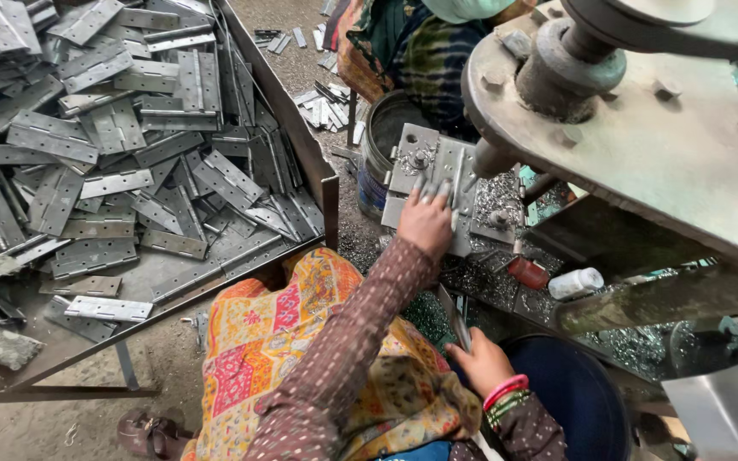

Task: The person repeatedly picks up metal hinge pieces from a bin, places them into a manual punching machine, and operates the lever to punch holes. The processed pieces are returned to the bin after each cycle.

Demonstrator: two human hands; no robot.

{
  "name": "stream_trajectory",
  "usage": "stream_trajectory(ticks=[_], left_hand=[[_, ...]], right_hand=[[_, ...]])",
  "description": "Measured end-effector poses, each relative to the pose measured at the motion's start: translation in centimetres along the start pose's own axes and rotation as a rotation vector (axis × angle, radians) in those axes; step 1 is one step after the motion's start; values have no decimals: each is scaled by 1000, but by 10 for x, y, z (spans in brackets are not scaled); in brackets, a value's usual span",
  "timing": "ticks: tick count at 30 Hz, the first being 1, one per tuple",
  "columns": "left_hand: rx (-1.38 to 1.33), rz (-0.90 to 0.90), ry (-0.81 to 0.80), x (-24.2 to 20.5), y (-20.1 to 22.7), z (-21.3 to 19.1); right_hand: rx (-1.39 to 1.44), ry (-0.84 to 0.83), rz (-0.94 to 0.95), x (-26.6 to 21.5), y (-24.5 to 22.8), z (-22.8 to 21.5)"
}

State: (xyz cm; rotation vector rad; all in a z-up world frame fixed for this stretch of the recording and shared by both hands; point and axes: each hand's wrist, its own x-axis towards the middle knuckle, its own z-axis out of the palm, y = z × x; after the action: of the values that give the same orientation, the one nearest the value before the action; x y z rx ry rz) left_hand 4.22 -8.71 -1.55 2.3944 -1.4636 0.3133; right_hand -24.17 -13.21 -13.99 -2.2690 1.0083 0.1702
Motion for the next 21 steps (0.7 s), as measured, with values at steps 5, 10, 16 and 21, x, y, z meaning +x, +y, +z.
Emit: stream_trajectory(ticks=[5,10,16,21], left_hand=[[41,-28,110,-95,42,-29],[68,57,220,-97,26,-10],[110,116,301,-61,3,24],[106,197,347,-80,12,6]], right_hand=[[76,-52,-13,-3,-36,-26],[106,-61,23,-14,-47,-29],[133,-56,42,-14,-55,-33],[91,-35,34,-14,-42,-25]])
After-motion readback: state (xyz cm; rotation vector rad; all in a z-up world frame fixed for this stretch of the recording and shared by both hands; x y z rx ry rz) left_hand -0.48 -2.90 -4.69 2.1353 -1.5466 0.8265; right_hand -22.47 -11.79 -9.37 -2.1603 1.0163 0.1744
